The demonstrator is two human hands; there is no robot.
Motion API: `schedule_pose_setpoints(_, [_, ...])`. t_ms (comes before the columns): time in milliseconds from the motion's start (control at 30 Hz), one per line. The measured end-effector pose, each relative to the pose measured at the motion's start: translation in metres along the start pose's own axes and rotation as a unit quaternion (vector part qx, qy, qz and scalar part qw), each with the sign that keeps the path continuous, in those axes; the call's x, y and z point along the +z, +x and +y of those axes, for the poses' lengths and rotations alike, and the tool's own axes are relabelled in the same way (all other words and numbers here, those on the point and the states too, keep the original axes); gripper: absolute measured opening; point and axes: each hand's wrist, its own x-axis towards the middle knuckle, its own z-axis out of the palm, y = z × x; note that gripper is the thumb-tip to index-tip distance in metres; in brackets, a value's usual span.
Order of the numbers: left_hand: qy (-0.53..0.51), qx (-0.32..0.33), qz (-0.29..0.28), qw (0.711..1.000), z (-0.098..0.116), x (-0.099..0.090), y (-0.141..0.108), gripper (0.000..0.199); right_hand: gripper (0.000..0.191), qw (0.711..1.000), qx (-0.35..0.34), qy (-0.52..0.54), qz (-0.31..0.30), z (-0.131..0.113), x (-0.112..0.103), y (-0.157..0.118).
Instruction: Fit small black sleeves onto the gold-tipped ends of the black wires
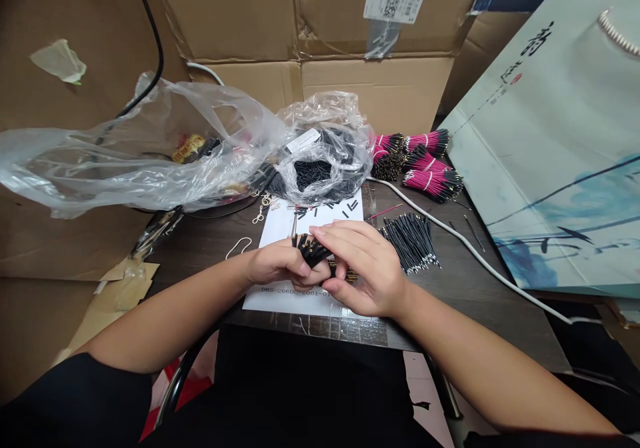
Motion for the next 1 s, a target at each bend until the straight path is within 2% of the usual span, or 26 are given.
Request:
schedule_pose_setpoints(167, [0.025, 0.003, -0.007, 1.000, 0.000, -0.001, -0.001, 0.032, 0.055, 1.000, 0.002, -0.002, 0.000, 0.000, 0.000, -0.002])
schedule_pose_setpoints(367, [0.019, -0.008, -0.009, 1.000, 0.001, -0.002, -0.002, 0.030, 0.055, 1.000, 0.002, -0.016, 0.006, 0.000, 0.000, 0.000])
schedule_pose_setpoints(567, [-0.044, -0.012, -0.029, 0.999, -0.005, -0.004, 0.002, 0.024, 0.055, 0.997, 0.001, -0.069, 0.027, -0.005, -0.001, 0.001])
schedule_pose_setpoints(733, [-0.106, -0.036, 0.020, 0.993, -0.013, -0.006, 0.006, 0.021, 0.055, 0.991, -0.001, -0.129, 0.019, -0.007, 0.001, 0.002])
schedule_pose_setpoints(1000, [-0.129, -0.044, 0.042, 0.990, -0.011, -0.007, 0.007, 0.016, 0.047, 0.981, -0.009, -0.191, 0.029, -0.005, 0.000, 0.003])
